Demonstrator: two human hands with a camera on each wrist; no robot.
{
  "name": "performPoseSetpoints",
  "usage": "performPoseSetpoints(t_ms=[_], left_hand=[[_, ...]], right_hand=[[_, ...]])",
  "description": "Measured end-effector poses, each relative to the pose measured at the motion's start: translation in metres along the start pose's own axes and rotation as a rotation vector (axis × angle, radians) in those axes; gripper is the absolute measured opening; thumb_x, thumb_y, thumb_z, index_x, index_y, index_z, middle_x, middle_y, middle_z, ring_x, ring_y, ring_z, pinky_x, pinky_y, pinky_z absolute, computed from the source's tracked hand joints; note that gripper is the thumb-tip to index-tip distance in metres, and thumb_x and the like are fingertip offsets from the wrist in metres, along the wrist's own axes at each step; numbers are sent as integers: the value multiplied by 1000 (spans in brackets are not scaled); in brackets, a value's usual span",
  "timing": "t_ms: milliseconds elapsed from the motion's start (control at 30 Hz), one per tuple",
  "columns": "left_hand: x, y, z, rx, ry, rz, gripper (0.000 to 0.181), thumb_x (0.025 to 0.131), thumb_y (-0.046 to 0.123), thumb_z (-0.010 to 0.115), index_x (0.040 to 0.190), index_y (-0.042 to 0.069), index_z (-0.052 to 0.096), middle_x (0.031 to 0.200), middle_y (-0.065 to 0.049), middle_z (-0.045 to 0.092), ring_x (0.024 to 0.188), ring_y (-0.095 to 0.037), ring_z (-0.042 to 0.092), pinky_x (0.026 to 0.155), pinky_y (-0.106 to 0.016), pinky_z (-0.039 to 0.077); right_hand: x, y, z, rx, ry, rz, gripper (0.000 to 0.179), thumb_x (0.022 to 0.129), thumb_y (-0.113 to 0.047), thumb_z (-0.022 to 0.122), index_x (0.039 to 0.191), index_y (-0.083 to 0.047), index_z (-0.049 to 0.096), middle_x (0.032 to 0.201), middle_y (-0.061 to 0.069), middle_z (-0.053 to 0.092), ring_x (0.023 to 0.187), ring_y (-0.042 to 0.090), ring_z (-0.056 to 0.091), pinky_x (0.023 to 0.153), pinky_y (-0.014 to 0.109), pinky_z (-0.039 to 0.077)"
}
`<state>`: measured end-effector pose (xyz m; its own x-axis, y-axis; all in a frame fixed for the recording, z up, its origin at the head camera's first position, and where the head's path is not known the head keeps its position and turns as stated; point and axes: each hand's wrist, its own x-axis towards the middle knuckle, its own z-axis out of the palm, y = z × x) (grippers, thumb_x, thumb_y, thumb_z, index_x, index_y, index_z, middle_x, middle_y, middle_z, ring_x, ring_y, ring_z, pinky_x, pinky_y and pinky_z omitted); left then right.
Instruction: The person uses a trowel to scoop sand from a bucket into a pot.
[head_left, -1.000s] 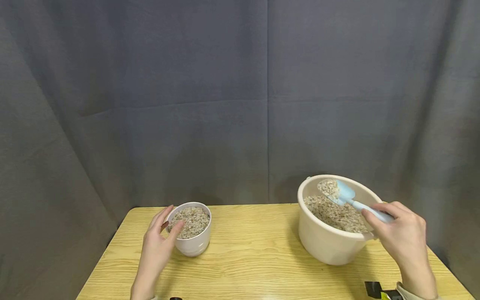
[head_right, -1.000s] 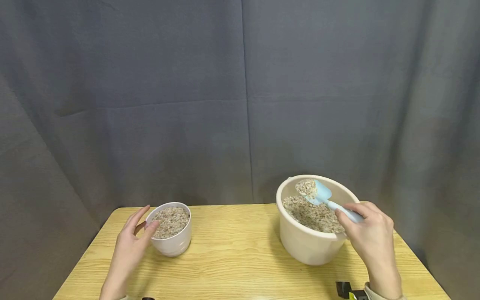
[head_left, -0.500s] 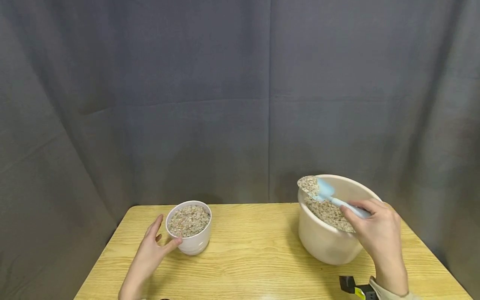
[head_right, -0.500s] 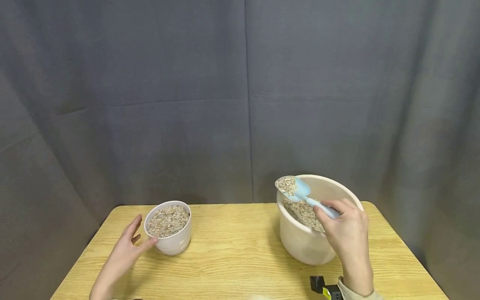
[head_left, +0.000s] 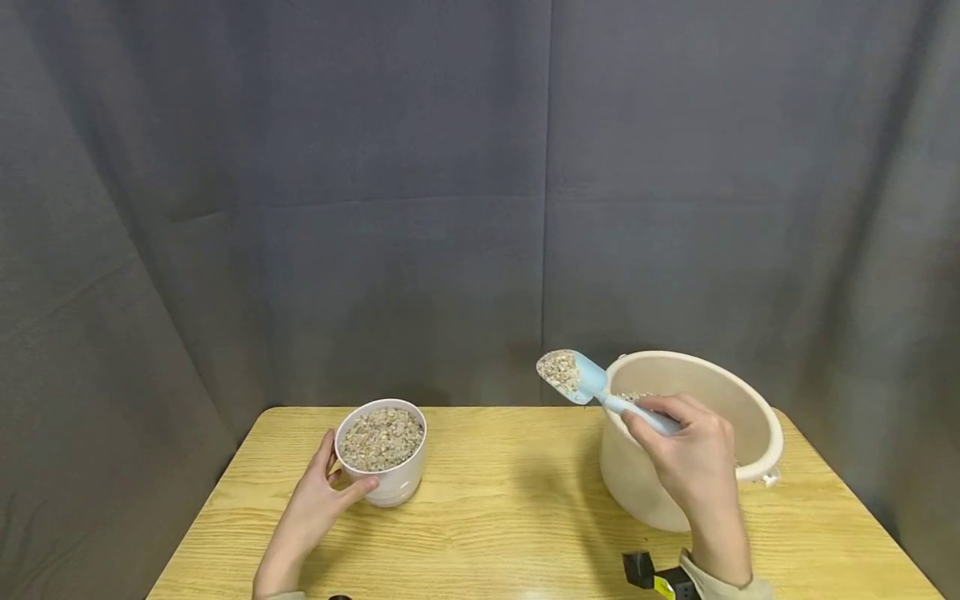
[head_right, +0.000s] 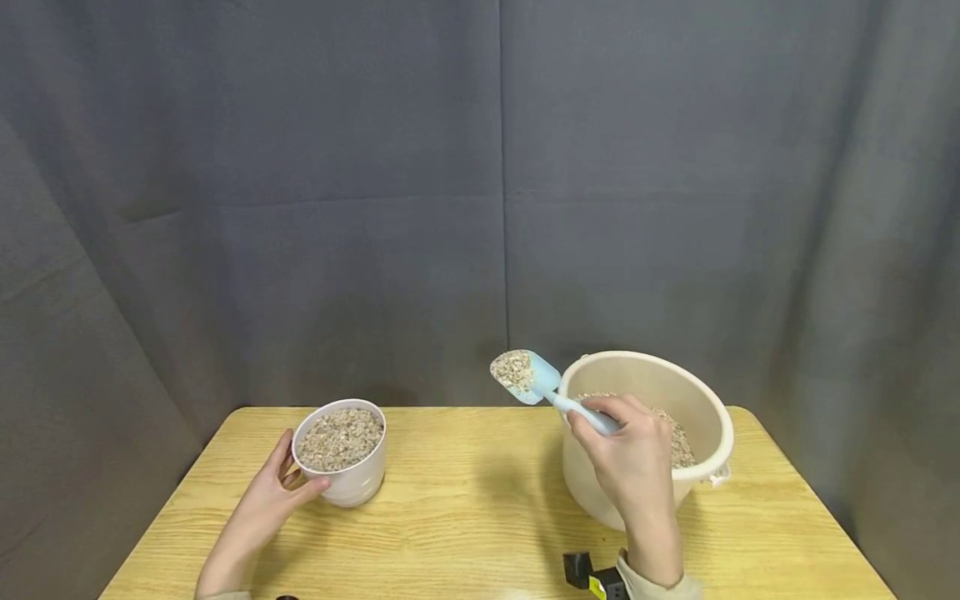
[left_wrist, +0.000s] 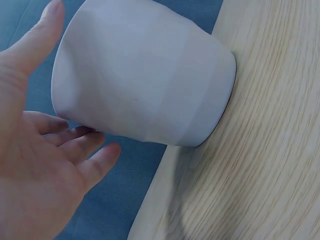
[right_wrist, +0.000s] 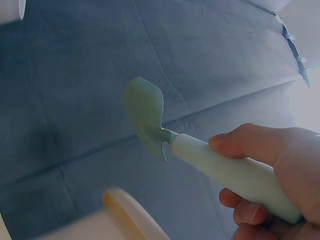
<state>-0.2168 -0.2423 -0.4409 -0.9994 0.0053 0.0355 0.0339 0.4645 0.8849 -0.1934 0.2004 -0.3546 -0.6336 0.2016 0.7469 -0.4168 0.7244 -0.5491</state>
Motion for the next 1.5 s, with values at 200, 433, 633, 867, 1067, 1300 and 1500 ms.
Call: performPoseSetpoints(t_ms=[200, 433, 633, 867, 1067, 1300, 1500], left_hand=[[2, -3, 4, -4, 13, 29, 113, 82, 38, 80, 156, 0, 4, 158, -26, 15, 141, -41, 27, 110, -49, 33], [2, -2, 8, -60, 38, 48, 107, 82, 36, 81, 156, 3, 11, 155, -25, 26, 137, -40, 34, 107, -49, 37], [4, -4, 10, -63, 53, 31, 104, 80, 37, 81, 156, 8, 17, 152, -23, 32, 132, -39, 42, 103, -47, 43], [4, -6, 10, -71, 60, 45, 98, 81, 34, 82, 155, 9, 22, 153, -21, 33, 137, -36, 37, 106, -47, 41], [2, -3, 9, -72, 50, 7, 102, 81, 39, 80, 156, 10, 17, 154, -22, 30, 131, -39, 44, 101, -46, 45], [2, -3, 9, -90, 51, 18, 102, 82, 37, 80, 157, 9, 16, 154, -23, 30, 128, -41, 47, 100, -45, 46], [1, -3, 10, -73, 59, 22, 100, 81, 36, 80, 156, 11, 19, 153, -22, 32, 129, -40, 46, 101, -45, 45]], right_hand=[[-3, -11, 22, 57, -41, -31, 14, 68, -5, 86, 79, -10, 78, 73, -3, 67, 63, 12, 56, 59, 22, 37], [-7, -21, 50, 122, -81, -91, 15, 67, -6, 87, 78, -11, 77, 70, -6, 65, 58, 9, 53, 54, 23, 39], [-13, -27, 77, 184, -149, -103, 15, 69, -8, 87, 79, -12, 77, 73, -9, 63, 61, 6, 54, 53, 25, 44], [-20, -36, 108, 246, -221, -115, 13, 72, -11, 86, 80, -12, 76, 74, -8, 62, 61, 6, 54, 52, 24, 45], [-29, -42, 131, 259, -278, -134, 11, 74, -8, 85, 79, -12, 76, 73, -9, 60, 59, 6, 51, 51, 22, 44], [-38, -46, 148, 260, -341, -140, 9, 76, -7, 83, 80, -12, 75, 74, -11, 58, 60, 5, 50, 53, 21, 45], [-44, -52, 157, 255, -349, -177, 10, 74, -6, 83, 79, -9, 75, 74, -8, 59, 60, 5, 50, 51, 19, 44]])
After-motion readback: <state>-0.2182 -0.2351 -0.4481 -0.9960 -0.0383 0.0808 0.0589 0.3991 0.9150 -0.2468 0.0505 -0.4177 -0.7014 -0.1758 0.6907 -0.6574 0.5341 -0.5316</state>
